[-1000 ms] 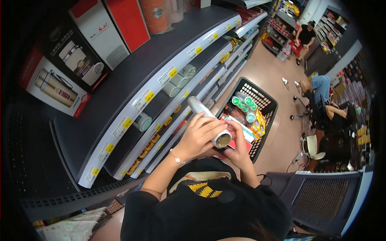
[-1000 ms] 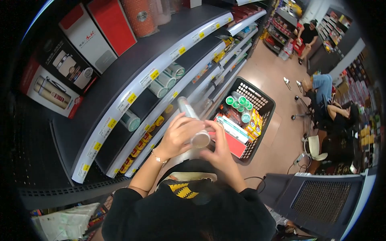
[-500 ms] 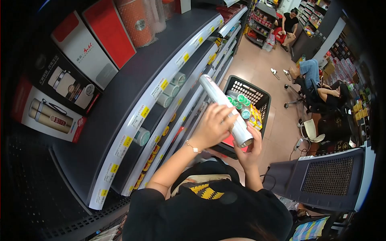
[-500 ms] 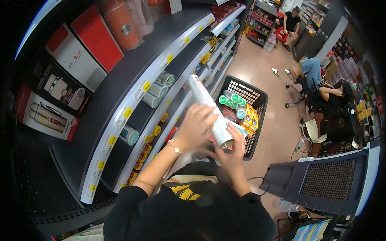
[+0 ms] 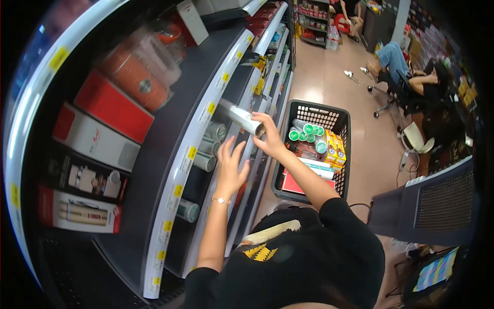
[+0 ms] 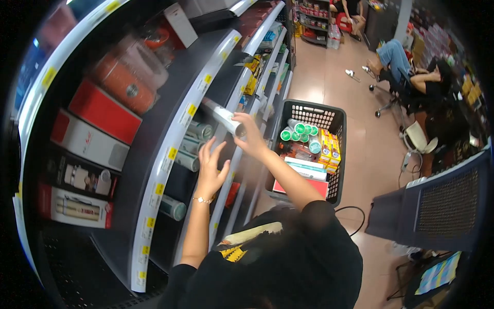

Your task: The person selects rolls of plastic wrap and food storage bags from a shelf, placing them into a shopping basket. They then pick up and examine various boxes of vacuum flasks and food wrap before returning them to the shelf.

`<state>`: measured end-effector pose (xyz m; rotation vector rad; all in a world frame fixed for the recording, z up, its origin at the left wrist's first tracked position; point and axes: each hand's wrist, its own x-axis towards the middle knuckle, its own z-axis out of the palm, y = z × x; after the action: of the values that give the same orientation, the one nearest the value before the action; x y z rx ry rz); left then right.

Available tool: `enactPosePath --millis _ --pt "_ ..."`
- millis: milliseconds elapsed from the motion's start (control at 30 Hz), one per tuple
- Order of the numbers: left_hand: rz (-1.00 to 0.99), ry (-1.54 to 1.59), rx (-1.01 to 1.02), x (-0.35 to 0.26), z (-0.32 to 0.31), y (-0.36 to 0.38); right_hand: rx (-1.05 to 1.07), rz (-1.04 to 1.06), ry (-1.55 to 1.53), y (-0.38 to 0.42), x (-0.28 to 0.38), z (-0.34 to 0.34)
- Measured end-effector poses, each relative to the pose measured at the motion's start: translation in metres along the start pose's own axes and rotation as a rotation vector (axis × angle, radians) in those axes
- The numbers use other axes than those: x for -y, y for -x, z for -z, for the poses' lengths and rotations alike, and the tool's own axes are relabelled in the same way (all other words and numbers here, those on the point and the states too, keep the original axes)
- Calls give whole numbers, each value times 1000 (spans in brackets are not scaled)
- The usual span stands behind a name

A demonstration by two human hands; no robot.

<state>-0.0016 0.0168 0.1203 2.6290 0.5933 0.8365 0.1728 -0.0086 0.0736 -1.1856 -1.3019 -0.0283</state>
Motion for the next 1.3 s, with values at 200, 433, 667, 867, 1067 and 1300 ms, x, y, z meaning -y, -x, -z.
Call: enactPosePath --millis 200,433,667,867,1067,1300 --pt "180 -282 65 42 5 -19 120 -173 -60 -13 -43 -40" --pt "419 -346 193 82 -3 -30 200 -203 203 -26 -65 -74" --pt "417 -370 191 87 -6 -25 332 -242 146 -55 -63 -74" --pt "431 -337 189 86 -4 -23 351 -392 49 -58 -64 -93" --pt "454 -347 194 83 -2 -23 377 -359 70 -57 -66 -93" --pt "416 -343 159 85 -3 -22 418 -161 66 -50 -84 -93"
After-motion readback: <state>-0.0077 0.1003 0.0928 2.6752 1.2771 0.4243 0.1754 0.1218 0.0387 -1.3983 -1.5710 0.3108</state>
